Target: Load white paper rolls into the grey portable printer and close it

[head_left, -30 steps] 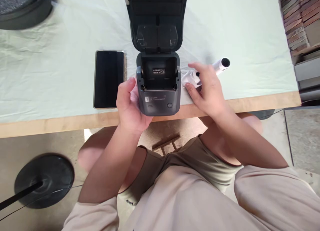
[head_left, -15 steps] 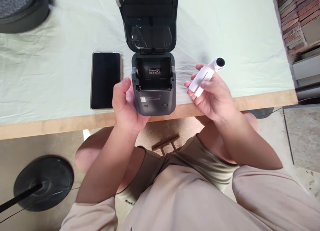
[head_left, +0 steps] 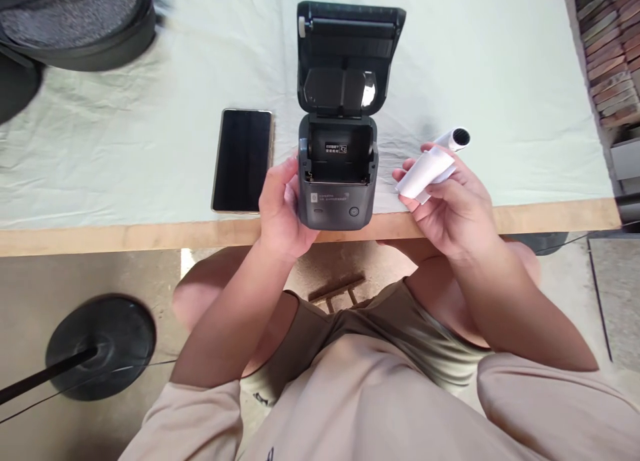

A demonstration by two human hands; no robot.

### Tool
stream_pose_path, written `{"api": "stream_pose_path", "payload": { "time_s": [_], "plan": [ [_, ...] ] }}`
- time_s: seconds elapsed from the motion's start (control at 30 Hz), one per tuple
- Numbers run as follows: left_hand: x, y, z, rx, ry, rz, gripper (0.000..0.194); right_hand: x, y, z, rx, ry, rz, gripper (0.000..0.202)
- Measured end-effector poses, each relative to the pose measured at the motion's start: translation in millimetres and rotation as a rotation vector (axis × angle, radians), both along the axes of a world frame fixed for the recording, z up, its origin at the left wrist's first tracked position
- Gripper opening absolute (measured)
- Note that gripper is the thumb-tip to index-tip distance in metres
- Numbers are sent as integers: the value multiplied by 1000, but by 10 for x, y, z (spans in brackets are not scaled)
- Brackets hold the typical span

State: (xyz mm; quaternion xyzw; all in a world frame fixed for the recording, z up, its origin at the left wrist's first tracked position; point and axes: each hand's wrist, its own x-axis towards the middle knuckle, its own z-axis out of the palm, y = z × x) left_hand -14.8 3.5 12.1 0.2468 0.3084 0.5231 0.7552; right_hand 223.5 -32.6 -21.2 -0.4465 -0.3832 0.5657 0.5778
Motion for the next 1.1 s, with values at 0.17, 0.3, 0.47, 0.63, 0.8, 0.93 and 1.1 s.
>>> {"api": "stream_pose_path", "payload": {
  "time_s": [0.17, 0.3, 0.47, 0.63, 0.8, 0.93, 1.1],
  "plan": [
    [-6, -3, -7, 0, -25, -6, 31, -38, 28, 213, 78, -57, -45, 35],
    [-20, -15, -14, 12, -39, -26, 29, -310, 17, 726, 408, -385, -50, 39],
    [-50, -30, -66, 26, -25, -61, 51, -615, 177, 1041, 617, -1146, 43, 41],
    [-56, -35, -90, 47, -31, -90, 52, -606, 414, 935, 715, -1534, 136, 24],
    [-43, -32, -82, 16, -38, -42, 44, -680, 276, 842, 796, -1530, 9, 19],
    [-69, -42, -69, -3, -115, -68, 41, -746, 120, 702, 896, -1426, 41, 18],
    [-99, -56, -48, -28, -72, -69, 54, -663, 120, 693, 932, -1218, 46, 9]
  ]
}}
